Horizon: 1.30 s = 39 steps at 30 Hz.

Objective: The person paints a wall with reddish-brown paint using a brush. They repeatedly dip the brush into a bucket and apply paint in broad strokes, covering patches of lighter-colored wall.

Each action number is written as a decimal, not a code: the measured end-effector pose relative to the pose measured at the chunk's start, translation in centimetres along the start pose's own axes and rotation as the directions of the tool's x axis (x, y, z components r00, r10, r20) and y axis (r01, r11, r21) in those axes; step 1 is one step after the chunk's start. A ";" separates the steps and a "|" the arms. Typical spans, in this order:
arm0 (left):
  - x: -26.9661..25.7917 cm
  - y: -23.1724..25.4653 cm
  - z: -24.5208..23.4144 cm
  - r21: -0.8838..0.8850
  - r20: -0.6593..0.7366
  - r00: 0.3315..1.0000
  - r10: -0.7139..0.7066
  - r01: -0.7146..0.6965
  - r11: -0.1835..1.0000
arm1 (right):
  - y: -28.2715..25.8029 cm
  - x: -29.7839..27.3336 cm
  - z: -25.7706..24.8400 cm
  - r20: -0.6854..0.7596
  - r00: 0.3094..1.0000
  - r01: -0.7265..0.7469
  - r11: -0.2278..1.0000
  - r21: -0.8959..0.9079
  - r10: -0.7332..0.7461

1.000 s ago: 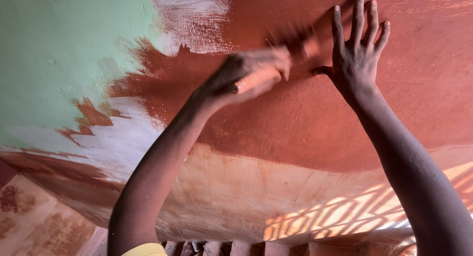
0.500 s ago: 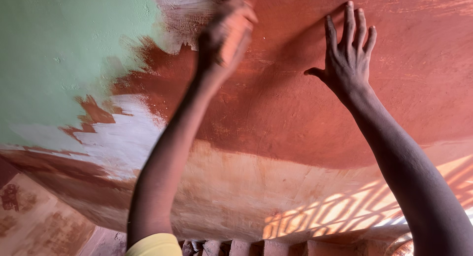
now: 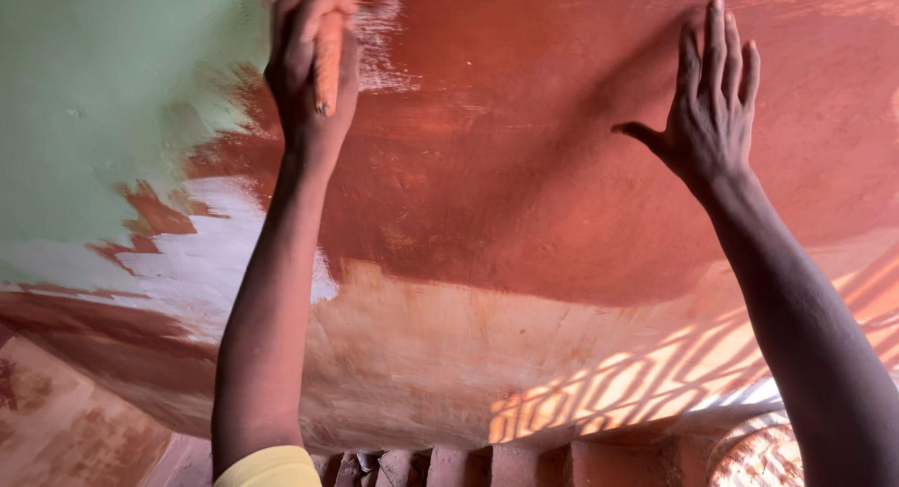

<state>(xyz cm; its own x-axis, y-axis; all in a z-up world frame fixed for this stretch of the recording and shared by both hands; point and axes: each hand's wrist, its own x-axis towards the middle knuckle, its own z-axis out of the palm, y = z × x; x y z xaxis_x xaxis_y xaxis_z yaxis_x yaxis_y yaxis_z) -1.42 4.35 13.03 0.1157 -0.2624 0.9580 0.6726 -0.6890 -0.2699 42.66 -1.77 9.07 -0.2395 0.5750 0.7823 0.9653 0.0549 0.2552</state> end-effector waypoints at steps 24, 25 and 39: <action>2.6 22.2 13.9 -0.464 0.385 0.847 -0.367 0.521 0.716 | -1.8 -1.0 -6.8 -0.316 0.935 0.253 0.928 0.273 -0.162; 2.5 22.2 14.2 -0.498 0.383 0.868 -0.316 0.482 0.721 | -1.6 -0.8 -7.3 -0.359 0.915 0.276 0.933 0.232 -0.182; -1.8 19.7 17.0 -0.264 0.507 0.860 -0.055 0.216 0.940 | 12.8 -7.7 -9.5 -0.587 0.793 -0.215 0.977 -0.014 0.166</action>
<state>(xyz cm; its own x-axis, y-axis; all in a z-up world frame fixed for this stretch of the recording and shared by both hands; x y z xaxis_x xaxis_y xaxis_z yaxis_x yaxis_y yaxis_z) 24.03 2.70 7.58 0.4335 0.1549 0.8878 0.4644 -0.8826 -0.0728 55.84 -13.31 11.70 -0.0901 -0.0140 0.9958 0.9928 -0.0810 0.0887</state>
